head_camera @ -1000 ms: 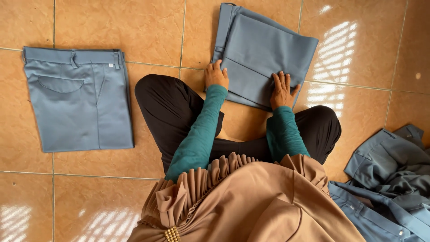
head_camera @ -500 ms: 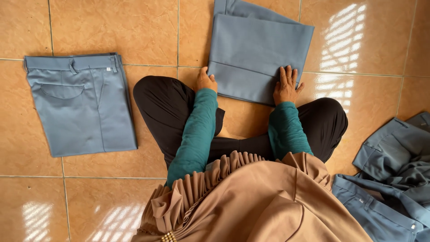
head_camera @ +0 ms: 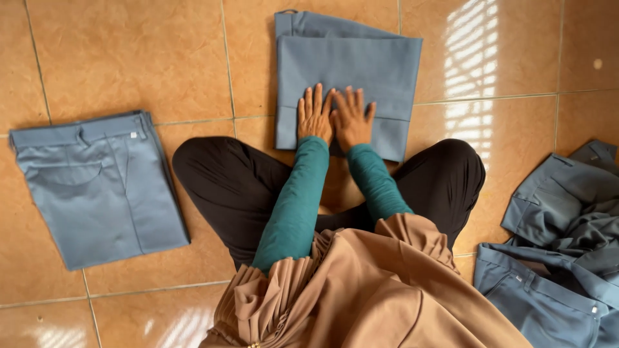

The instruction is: The person sits on the floor and folds a pair of grey trousers by hand. They smooth the fabric, fold the legs together, and then fold the garment into a compact rectangle before placing it aside.

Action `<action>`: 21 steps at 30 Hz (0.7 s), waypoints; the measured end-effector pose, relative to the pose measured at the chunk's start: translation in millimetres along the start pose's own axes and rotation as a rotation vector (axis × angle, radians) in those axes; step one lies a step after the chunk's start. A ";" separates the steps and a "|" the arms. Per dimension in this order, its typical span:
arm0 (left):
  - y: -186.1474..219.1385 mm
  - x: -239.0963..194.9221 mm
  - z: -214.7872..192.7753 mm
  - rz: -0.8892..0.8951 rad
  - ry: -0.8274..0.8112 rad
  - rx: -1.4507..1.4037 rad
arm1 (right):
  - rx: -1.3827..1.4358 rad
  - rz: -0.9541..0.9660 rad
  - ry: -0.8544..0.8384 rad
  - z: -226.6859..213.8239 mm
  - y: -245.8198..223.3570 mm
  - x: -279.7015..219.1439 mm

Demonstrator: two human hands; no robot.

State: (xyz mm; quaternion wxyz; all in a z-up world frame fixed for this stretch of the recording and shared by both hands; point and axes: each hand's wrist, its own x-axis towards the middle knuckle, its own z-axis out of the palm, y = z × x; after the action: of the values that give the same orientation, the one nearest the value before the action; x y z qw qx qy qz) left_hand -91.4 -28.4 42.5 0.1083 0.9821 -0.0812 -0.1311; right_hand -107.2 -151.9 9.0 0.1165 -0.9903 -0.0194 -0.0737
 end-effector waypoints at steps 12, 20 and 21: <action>-3.7 0.2 27.8 -0.029 0.478 0.047 | -0.133 0.628 -0.064 -26.9 108.3 15.6; -5.8 2.4 30.7 -0.044 0.370 0.075 | -0.029 -0.164 -0.056 3.0 19.5 63.4; -4.4 0.8 27.2 -0.029 0.460 0.075 | -0.046 -0.154 -0.050 -1.8 31.7 75.0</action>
State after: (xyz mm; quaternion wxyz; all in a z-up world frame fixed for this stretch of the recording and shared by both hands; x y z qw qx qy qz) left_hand -97.5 -29.6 15.6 0.0855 0.9905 -0.0449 0.0977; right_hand -31.6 -181.5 14.8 0.0872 -0.9898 -0.0968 -0.0584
